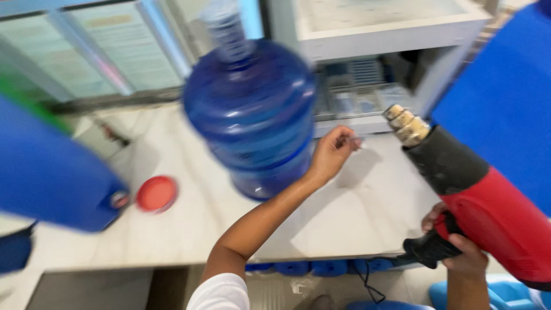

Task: The person cleans several large plastic jerrycans by rinsing them with tap water and scrubbing the interiors with a toothbrush. They then use a heat gun to shrink-seal plastic lids onto the containers and place them on a counter.

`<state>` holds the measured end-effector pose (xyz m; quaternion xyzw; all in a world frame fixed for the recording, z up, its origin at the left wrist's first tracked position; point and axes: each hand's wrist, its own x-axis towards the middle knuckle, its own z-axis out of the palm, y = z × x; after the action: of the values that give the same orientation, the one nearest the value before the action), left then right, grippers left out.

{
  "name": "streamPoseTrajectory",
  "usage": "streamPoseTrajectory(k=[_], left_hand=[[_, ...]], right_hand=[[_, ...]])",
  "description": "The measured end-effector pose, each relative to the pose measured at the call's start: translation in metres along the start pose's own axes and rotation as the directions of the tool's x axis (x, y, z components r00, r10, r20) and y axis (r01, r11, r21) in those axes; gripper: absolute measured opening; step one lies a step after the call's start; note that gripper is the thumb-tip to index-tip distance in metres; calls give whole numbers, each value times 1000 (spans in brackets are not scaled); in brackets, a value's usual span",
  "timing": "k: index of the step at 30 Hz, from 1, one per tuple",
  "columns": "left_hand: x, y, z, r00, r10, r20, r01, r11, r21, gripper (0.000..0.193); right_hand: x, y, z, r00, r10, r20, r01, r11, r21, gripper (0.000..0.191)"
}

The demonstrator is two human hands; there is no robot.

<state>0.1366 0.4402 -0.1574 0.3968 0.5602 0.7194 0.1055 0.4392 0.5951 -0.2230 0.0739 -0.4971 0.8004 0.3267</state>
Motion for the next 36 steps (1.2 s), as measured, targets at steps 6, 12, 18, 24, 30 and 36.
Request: streamPoseTrajectory(k=[6, 12, 18, 24, 30, 36], left_hand=[[-144, 136, -193, 999, -25, 21, 29, 976, -216, 8], [-278, 257, -410, 883, -101, -458, 75, 994, -74, 10], [-356, 340, -543, 730, -119, -673, 52, 991, -120, 6], [-347, 356, -637, 681, -115, -723, -61, 975, -212, 28], [-285, 361, -721, 673, 49, -738, 32, 995, 96, 9], [-226, 363, -788, 554, 298, -777, -20, 938, 346, 12]], right_hand=[[-4, 53, 133, 982, 55, 182, -67, 996, 63, 46], [15, 142, 317, 934, 168, 315, -230, 958, 171, 40], [53, 192, 459, 899, 268, 347, -344, 922, 178, 49], [106, 226, 523, 892, 295, 343, -364, 918, 155, 53], [185, 259, 560, 887, 286, 363, -345, 932, 109, 50], [262, 279, 589, 844, 379, 378, -441, 893, 88, 49]])
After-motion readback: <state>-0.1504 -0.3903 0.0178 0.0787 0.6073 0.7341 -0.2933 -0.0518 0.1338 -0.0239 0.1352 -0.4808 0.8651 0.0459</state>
